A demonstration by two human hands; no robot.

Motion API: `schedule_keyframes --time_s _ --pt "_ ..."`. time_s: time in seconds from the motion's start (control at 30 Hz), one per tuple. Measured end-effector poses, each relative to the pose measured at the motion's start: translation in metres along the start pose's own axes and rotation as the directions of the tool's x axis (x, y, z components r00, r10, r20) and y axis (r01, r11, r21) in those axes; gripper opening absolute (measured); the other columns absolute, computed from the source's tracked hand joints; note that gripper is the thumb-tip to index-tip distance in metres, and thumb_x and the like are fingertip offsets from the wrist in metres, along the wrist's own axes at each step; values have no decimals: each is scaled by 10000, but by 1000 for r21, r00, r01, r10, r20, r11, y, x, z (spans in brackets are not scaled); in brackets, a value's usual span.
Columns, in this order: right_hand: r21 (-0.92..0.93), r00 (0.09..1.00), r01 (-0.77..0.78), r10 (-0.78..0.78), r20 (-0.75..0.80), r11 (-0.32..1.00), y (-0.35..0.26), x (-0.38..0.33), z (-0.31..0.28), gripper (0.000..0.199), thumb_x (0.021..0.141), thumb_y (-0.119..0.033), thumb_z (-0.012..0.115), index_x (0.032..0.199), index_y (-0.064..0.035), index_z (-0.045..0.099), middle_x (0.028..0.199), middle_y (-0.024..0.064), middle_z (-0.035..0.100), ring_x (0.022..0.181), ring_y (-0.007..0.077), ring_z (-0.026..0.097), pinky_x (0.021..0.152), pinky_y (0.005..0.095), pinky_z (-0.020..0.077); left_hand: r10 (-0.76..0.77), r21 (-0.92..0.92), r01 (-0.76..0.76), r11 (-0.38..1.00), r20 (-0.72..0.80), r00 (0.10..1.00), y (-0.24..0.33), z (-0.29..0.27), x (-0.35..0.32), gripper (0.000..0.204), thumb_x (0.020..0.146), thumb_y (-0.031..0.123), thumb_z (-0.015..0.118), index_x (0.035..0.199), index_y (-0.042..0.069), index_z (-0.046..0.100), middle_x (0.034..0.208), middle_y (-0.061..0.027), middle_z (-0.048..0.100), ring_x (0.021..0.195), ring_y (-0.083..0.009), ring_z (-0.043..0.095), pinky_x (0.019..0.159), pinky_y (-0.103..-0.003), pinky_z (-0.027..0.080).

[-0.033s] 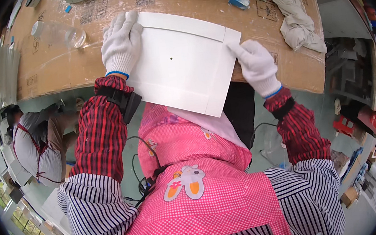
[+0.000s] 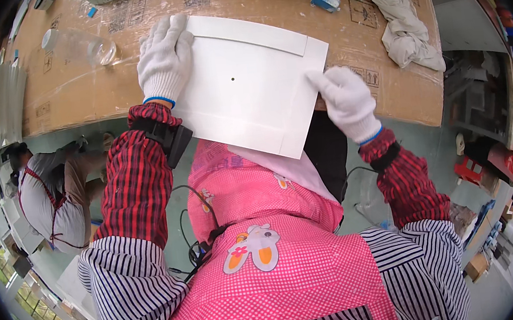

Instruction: Cleaning and inspecting white furniture panels using a cloth and small tool.

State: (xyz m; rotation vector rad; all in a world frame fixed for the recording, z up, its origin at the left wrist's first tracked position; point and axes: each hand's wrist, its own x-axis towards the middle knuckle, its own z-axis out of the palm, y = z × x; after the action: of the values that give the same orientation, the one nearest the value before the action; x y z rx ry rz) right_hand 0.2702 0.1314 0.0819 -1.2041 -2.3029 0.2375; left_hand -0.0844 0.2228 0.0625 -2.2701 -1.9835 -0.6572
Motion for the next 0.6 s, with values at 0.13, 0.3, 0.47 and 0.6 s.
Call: schedule_keyframes --time_s 0.13,0.3,0.47,0.6 --pt "149 977 36 -66 204 988 -87 -55 -12 282 851 -96 657 1115 -150 741 748 41 551 712 226 596 617 377 490 -18 6 18 1000 13 1000 -4 3 0 413 1027 327 549 1415 207 627 1494 -140 575 1397 -353 517 1205 -458 361" --pt "285 996 5 -30 82 958 -75 -59 -9 380 802 -20 648 1150 -144 732 749 59 583 676 249 625 608 386 524 3 -56 -2 998 29 1000 3 -4 5 402 1027 341 547 1400 220 634 1466 -125 596 1373 -345 534 1163 -455 407" --pt "-20 971 -236 236 41 972 -32 -22 -3 355 870 -22 657 1210 -111 705 828 87 611 730 281 615 628 400 513 -29 -24 30 999 60 998 -2 0 5 460 1030 404 538 1449 230 615 1511 -109 571 1402 -344 500 1178 -426 386" --pt "101 986 8 -25 167 995 -99 -70 0 291 865 -109 604 1133 -149 711 755 44 543 678 246 588 595 391 498 -98 38 96 995 77 992 7 -9 3 465 1013 445 555 1441 280 625 1484 -89 593 1351 -359 532 1145 -443 419"
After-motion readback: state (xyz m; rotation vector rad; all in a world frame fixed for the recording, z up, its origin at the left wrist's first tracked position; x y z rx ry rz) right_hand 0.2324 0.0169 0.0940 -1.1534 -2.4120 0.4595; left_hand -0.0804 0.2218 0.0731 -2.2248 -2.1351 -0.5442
